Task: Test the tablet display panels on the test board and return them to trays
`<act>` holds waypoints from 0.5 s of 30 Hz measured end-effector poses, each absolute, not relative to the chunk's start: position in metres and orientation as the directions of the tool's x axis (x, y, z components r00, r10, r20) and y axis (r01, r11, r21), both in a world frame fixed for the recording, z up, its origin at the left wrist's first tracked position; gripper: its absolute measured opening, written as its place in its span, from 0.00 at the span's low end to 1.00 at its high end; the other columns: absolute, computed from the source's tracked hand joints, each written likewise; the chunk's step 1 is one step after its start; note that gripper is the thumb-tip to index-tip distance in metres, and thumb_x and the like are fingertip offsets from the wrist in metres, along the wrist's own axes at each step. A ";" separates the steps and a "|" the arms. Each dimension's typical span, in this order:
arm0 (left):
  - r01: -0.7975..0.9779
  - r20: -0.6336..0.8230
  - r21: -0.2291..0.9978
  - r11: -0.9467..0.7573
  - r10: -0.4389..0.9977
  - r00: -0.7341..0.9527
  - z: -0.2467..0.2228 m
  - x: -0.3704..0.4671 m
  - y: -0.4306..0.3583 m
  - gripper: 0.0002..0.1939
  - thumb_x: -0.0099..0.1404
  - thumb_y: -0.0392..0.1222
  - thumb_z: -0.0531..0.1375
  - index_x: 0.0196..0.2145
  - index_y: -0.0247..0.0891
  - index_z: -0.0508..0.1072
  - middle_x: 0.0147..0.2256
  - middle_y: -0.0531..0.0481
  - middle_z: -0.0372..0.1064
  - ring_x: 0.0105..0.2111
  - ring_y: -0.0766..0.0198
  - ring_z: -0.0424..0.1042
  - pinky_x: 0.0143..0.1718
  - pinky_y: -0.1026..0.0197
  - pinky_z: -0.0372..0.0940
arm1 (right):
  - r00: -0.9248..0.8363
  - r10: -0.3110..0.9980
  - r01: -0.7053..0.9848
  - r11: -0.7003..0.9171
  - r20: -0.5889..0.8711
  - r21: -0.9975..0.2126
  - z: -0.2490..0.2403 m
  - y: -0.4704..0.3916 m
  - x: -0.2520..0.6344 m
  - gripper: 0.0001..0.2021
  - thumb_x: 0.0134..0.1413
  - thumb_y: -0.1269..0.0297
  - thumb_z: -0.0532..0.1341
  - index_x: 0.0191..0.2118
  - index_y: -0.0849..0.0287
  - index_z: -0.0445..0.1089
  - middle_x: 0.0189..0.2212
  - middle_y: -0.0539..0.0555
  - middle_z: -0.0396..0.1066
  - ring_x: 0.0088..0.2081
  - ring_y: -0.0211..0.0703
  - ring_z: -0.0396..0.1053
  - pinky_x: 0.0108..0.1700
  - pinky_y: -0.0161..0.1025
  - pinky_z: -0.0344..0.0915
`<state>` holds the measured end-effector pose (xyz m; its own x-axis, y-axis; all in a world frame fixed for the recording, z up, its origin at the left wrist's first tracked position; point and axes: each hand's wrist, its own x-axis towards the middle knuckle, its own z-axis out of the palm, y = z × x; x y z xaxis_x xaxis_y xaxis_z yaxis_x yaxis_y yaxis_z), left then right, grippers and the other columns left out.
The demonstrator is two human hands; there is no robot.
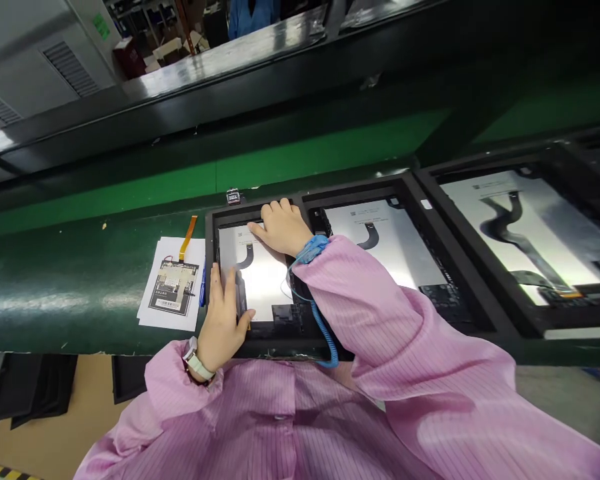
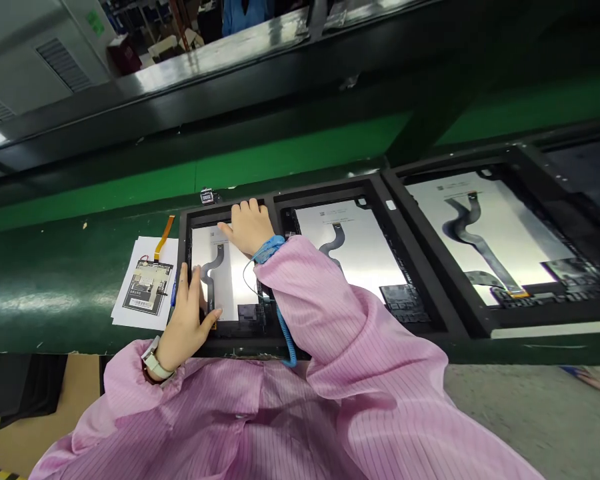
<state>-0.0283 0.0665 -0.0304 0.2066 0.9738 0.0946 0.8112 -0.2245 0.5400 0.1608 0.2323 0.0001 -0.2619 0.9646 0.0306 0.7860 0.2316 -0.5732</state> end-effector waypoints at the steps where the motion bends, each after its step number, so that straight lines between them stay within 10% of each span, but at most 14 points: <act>1: 0.778 0.082 0.606 -0.166 0.986 0.147 -0.028 -0.031 0.069 0.44 0.72 0.48 0.59 0.75 0.45 0.38 0.76 0.32 0.29 0.75 0.41 0.34 0.71 0.33 0.49 | -0.258 0.966 0.772 0.215 0.015 -0.598 0.007 0.233 0.166 0.15 0.65 0.58 0.55 0.47 0.65 0.69 0.46 0.69 0.73 0.52 0.65 0.67 0.55 0.60 0.63; 4: 0.546 0.034 0.837 0.015 0.996 -0.080 -0.017 -0.038 0.083 0.48 0.68 0.53 0.64 0.75 0.43 0.41 0.72 0.30 0.50 0.71 0.43 0.55 0.70 0.38 0.55 | -0.277 0.961 0.693 0.210 0.014 -0.689 0.033 0.231 0.185 0.08 0.64 0.63 0.54 0.45 0.59 0.66 0.40 0.59 0.73 0.41 0.51 0.70 0.45 0.47 0.66; 8: 0.113 -0.191 0.975 0.192 0.981 -0.023 0.016 -0.044 0.115 0.35 0.57 0.55 0.72 0.57 0.36 0.72 0.46 0.39 0.79 0.45 0.50 0.80 0.50 0.50 0.75 | -0.227 0.945 0.436 0.316 0.237 -0.843 0.059 0.221 0.206 0.05 0.62 0.65 0.55 0.43 0.56 0.64 0.43 0.55 0.71 0.45 0.46 0.69 0.50 0.44 0.66; 15: -0.256 -0.358 0.922 0.290 0.891 -0.279 0.078 -0.050 0.241 0.08 0.66 0.31 0.62 0.28 0.35 0.72 0.24 0.53 0.72 0.22 0.70 0.72 0.27 0.70 0.69 | 0.091 0.957 0.442 0.209 0.275 -0.872 0.055 0.206 0.240 0.20 0.65 0.50 0.57 0.58 0.51 0.61 0.54 0.58 0.65 0.58 0.55 0.62 0.57 0.58 0.65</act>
